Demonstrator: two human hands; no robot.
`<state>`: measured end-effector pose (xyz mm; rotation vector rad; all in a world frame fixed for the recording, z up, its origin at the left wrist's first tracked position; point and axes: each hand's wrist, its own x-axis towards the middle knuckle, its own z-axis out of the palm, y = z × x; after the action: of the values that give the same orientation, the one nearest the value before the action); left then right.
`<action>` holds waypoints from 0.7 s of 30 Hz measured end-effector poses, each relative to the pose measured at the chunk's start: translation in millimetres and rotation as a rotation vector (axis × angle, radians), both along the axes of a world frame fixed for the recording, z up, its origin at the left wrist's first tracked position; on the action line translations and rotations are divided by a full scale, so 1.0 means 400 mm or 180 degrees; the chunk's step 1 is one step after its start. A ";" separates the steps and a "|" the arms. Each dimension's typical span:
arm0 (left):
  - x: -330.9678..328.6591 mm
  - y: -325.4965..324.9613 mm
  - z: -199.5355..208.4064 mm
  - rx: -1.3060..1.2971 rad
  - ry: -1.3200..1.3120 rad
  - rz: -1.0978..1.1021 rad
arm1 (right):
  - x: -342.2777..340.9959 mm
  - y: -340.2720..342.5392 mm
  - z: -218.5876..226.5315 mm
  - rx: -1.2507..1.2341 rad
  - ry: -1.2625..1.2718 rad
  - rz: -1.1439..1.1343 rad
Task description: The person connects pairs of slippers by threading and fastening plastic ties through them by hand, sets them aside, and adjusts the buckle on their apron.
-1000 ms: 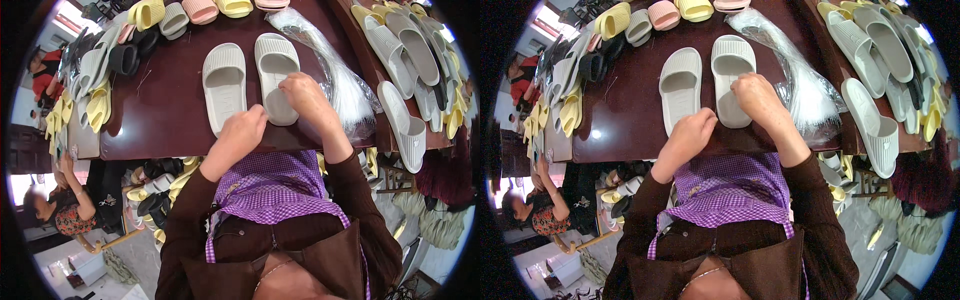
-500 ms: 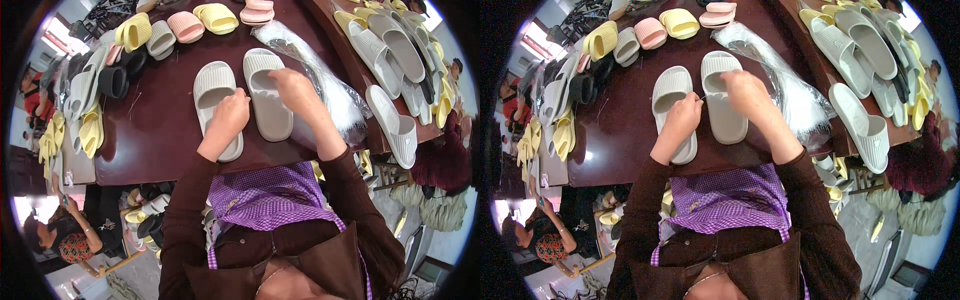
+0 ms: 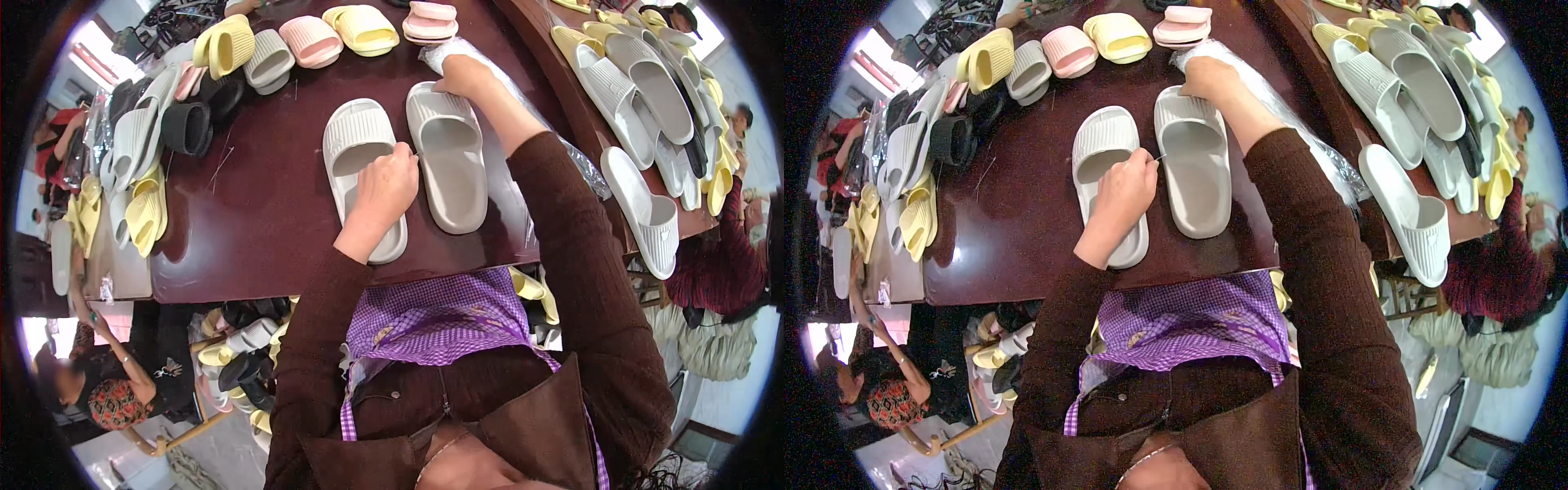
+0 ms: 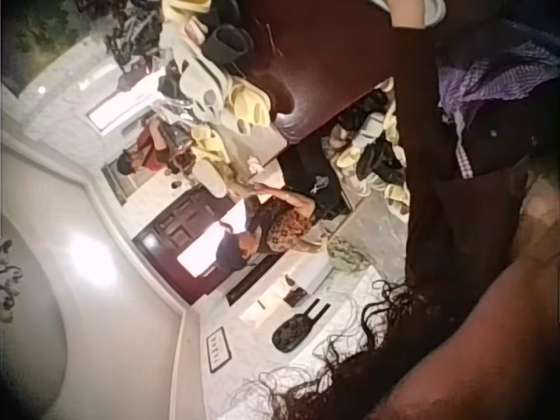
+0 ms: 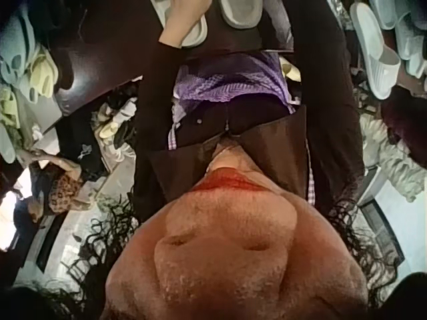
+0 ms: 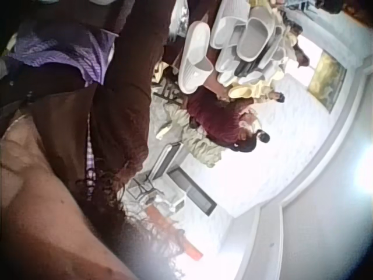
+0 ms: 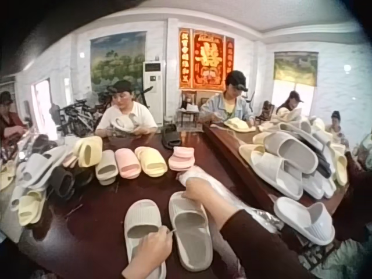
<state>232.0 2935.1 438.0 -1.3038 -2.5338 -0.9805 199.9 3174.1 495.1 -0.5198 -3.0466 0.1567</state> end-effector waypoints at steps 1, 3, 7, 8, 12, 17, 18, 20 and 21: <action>0.001 -0.001 0.002 -0.0065 -0.0094 0.0006 | -0.010 0.004 -0.004 0.0072 -0.0150 0.0043; 0.002 0.000 0.006 -0.0194 -0.0285 0.0018 | -0.028 0.011 -0.016 0.0217 -0.0450 0.0128; 0.002 0.001 0.016 -0.0249 -0.0354 0.0064 | -0.049 0.020 -0.040 0.0330 -0.0251 0.0264; 0.002 -0.001 0.016 -0.0242 -0.0365 0.0086 | -0.051 0.023 -0.043 0.0336 -0.0260 0.0288; 0.001 -0.008 0.013 -0.0078 -0.0364 0.0078 | -0.061 0.014 -0.040 -0.0206 0.0098 0.0341; -0.020 -0.016 -0.009 0.0544 -0.0162 -0.0070 | -0.102 -0.053 -0.034 -0.2127 0.0818 0.0804; -0.022 -0.015 -0.009 0.0617 -0.0092 -0.0130 | -0.113 -0.067 -0.036 -0.2196 0.0743 0.0936; -0.026 -0.015 -0.010 0.0685 -0.0023 -0.0185 | -0.135 -0.095 -0.039 -0.2271 0.0665 0.1073; -0.026 -0.014 -0.008 0.0678 -0.0045 -0.0196 | -0.147 -0.106 -0.048 -0.2209 0.0652 0.1266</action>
<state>221.5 2929.4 434.7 -1.3225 -2.3339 -1.2371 141.1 3131.5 475.9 0.1019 -2.7801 1.2142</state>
